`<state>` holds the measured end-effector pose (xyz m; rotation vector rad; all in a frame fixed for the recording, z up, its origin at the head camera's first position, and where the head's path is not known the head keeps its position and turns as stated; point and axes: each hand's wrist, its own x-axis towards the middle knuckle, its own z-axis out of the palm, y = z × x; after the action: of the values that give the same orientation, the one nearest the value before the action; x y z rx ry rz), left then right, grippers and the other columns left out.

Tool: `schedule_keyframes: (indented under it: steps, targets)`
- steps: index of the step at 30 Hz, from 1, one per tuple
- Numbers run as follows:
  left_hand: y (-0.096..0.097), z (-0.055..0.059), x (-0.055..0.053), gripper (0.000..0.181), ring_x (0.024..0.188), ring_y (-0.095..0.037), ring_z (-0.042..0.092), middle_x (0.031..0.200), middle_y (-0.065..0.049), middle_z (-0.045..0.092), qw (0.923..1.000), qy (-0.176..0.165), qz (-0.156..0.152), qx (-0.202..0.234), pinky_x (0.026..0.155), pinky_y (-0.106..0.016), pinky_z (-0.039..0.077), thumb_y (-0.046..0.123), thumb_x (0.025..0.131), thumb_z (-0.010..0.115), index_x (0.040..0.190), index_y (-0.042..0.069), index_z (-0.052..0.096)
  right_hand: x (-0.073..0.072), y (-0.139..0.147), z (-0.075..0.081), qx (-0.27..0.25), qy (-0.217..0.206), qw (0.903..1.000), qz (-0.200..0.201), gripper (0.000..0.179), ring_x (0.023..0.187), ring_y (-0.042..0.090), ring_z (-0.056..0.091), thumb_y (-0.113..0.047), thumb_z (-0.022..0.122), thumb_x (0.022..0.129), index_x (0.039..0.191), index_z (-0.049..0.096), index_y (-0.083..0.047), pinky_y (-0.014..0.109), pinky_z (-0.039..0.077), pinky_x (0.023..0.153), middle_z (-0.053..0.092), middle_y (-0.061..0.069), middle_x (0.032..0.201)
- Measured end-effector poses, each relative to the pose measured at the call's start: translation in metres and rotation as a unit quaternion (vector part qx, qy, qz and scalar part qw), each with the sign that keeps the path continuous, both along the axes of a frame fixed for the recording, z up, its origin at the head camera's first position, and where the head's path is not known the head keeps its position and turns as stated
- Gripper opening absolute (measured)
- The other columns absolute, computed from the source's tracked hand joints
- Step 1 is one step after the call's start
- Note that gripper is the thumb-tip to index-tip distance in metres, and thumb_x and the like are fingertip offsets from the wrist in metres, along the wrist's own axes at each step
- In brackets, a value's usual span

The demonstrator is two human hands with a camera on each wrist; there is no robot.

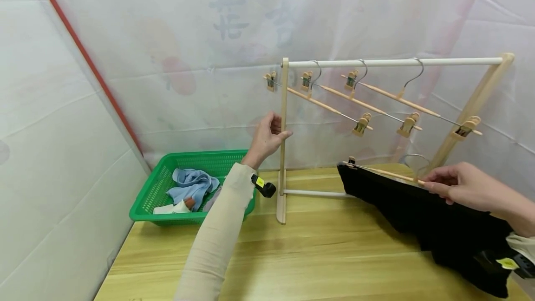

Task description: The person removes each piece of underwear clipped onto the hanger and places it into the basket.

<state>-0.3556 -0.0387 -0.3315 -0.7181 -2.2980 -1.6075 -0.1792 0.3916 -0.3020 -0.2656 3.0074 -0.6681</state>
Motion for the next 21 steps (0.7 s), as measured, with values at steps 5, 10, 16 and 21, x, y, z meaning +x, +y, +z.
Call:
schedule_keyframes:
  steps: [5,10,16,21]
  targets:
    - [0.0,0.0,0.0,0.027,0.092,-0.021,0.062,0.101,-0.009,0.06,1.0,0.001,0.003,-0.009,0.084,-0.031,0.056,0.014,0.092,0.076,0.109,0.006,0.056,-0.003,-0.016,0.01,-0.012,-0.008,0.9999,0.006,0.027,0.059,0.008,0.054,-0.02,0.058,0.104,0.118,0.071,0.0,0.027,0.048,0.053,0.064,-0.002,0.077]
    - [0.0,0.001,-0.001,0.028,0.093,-0.021,0.061,0.101,-0.009,0.06,0.9999,-0.001,0.003,-0.012,0.084,-0.031,0.056,0.014,0.092,0.076,0.109,0.006,0.056,-0.006,-0.031,0.019,-0.022,-0.013,0.9995,0.018,0.028,0.062,0.009,0.056,-0.022,0.058,0.104,0.118,0.071,-0.002,0.028,0.05,0.055,0.068,0.0,0.082]
    - [0.0,0.002,0.0,0.027,0.093,-0.021,0.061,0.102,-0.009,0.06,0.9999,-0.001,0.001,-0.01,0.084,-0.031,0.055,0.014,0.092,0.075,0.109,0.006,0.055,-0.01,-0.052,0.025,-0.052,0.02,0.9964,0.065,0.018,0.061,0.008,0.057,-0.018,0.062,0.102,0.11,0.074,-0.008,0.027,0.049,0.053,0.068,-0.002,0.08]
    - [0.0,0.002,-0.001,0.027,0.094,-0.021,0.061,0.103,-0.008,0.059,1.0,-0.002,-0.001,-0.005,0.086,-0.032,0.054,0.014,0.092,0.075,0.109,0.007,0.055,-0.015,-0.069,0.028,-0.066,0.033,0.9929,0.094,0.015,0.059,0.007,0.056,-0.013,0.063,0.101,0.11,0.075,-0.01,0.026,0.048,0.051,0.065,-0.005,0.077]
